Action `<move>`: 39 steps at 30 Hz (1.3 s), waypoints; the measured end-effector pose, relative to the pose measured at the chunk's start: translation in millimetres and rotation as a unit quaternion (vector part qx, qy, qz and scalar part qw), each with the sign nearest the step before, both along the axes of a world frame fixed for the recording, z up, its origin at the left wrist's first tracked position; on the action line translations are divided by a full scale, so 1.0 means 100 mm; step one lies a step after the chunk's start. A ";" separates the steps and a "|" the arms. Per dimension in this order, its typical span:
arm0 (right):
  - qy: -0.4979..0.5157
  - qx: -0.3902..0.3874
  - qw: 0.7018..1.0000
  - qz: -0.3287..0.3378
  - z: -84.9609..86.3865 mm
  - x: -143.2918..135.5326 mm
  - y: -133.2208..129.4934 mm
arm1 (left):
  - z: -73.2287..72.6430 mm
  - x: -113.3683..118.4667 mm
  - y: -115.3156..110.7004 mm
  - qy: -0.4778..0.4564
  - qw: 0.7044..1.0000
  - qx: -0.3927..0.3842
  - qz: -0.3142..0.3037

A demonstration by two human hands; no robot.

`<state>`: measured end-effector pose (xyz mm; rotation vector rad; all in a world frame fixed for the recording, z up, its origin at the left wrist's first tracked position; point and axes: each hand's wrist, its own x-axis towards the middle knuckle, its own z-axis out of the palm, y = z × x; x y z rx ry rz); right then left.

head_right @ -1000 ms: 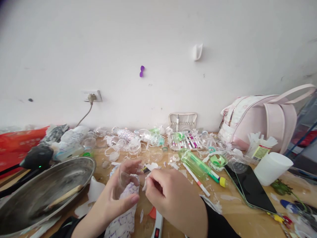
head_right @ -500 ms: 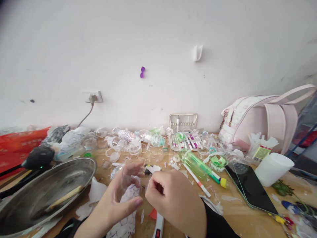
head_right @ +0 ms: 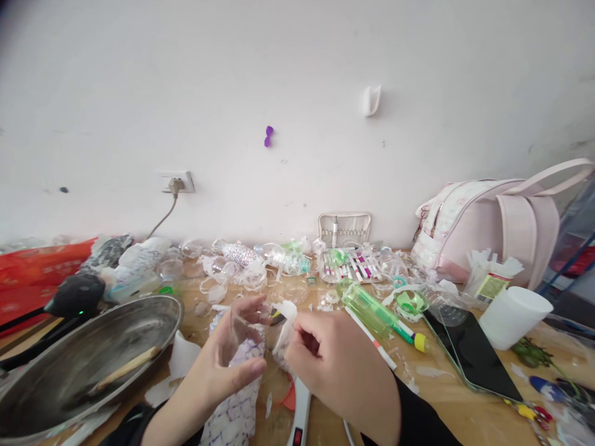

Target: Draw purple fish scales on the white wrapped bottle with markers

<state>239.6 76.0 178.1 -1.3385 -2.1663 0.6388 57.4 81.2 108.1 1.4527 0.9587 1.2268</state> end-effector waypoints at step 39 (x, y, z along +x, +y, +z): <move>0.242 -0.153 0.958 0.027 -0.02 -0.05 -0.04 | 0.09 0.09 -0.05 -0.172 0.979 -0.062 -0.095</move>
